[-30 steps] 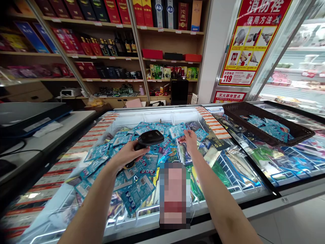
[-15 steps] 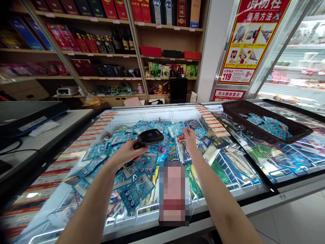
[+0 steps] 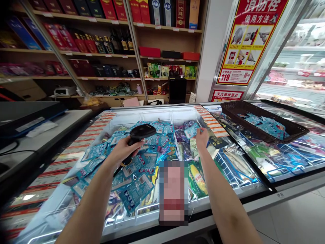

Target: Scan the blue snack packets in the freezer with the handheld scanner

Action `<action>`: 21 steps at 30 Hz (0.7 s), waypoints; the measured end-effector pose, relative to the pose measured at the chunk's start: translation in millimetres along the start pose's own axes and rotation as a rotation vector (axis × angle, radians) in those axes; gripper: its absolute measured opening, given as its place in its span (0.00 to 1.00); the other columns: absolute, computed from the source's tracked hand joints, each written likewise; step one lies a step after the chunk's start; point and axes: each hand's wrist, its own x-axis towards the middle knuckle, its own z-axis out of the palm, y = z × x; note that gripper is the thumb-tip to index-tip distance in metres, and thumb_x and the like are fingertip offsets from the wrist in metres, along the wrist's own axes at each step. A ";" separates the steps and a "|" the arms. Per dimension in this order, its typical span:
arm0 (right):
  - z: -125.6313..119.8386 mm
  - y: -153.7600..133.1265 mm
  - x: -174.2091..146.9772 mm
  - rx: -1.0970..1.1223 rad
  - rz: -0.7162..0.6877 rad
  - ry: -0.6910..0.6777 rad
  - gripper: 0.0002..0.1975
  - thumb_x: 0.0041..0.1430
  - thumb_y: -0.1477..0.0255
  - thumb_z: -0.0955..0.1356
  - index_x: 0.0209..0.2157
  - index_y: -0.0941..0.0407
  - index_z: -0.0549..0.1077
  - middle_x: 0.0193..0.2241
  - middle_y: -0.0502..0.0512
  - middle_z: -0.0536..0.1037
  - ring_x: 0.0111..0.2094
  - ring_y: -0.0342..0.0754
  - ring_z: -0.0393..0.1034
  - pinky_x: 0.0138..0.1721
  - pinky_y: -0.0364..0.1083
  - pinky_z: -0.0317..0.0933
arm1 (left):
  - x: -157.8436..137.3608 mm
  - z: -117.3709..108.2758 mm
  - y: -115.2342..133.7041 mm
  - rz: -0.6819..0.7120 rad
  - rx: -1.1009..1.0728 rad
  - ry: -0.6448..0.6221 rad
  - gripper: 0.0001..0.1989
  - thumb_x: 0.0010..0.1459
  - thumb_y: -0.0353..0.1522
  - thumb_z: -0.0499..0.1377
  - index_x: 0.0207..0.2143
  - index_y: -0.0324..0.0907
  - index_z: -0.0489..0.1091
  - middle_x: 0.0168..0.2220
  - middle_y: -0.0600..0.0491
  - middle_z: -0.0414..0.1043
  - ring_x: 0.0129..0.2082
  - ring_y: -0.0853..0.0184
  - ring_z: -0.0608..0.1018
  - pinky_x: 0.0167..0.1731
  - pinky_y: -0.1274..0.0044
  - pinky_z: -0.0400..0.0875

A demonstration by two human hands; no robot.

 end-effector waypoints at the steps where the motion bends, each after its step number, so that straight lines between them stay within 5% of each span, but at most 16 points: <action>1: -7.0 3.4 4.9 -0.169 -0.008 0.057 0.16 0.59 0.62 0.61 0.41 0.60 0.67 0.16 0.53 0.72 0.23 0.53 0.72 0.28 0.47 0.60 | -0.5 0.4 1.4 -0.005 -0.009 0.023 0.18 0.51 0.45 0.59 0.32 0.39 0.67 0.14 0.58 0.63 0.15 0.73 0.62 0.20 0.79 0.55; 5: -25.0 6.5 12.3 -0.403 -0.023 0.142 0.16 0.58 0.67 0.60 0.42 0.62 0.69 0.30 0.64 0.76 0.36 0.56 0.71 0.37 0.49 0.58 | -2.0 2.1 6.3 -0.040 -0.016 0.083 0.16 0.50 0.44 0.59 0.28 0.39 0.66 0.14 0.58 0.63 0.14 0.73 0.62 0.20 0.78 0.54; 10: -24.4 -5.2 -1.5 -0.604 -0.109 0.201 0.20 0.61 0.62 0.59 0.48 0.57 0.70 0.48 0.66 0.69 0.40 0.55 0.68 0.37 0.49 0.57 | -1.2 0.8 5.3 -0.015 -0.013 0.094 0.16 0.50 0.44 0.59 0.28 0.40 0.66 0.14 0.58 0.62 0.15 0.72 0.64 0.20 0.78 0.55; 15: -16.2 -11.8 -12.7 -0.831 -0.277 0.013 0.31 0.55 0.48 0.63 0.48 0.59 0.72 0.47 0.68 0.69 0.50 0.62 0.59 0.47 0.53 0.53 | 0.6 -2.5 -1.2 -0.014 -0.009 0.064 0.17 0.50 0.45 0.60 0.29 0.40 0.66 0.15 0.58 0.63 0.15 0.72 0.65 0.19 0.79 0.56; 21: -19.3 -11.1 -13.5 -0.971 -0.200 0.044 0.30 0.56 0.54 0.64 0.51 0.63 0.69 0.52 0.72 0.65 0.53 0.65 0.54 0.50 0.57 0.48 | 4.7 -3.8 -11.5 -0.003 0.014 0.125 0.17 0.49 0.46 0.60 0.29 0.40 0.66 0.14 0.58 0.64 0.15 0.71 0.65 0.18 0.79 0.56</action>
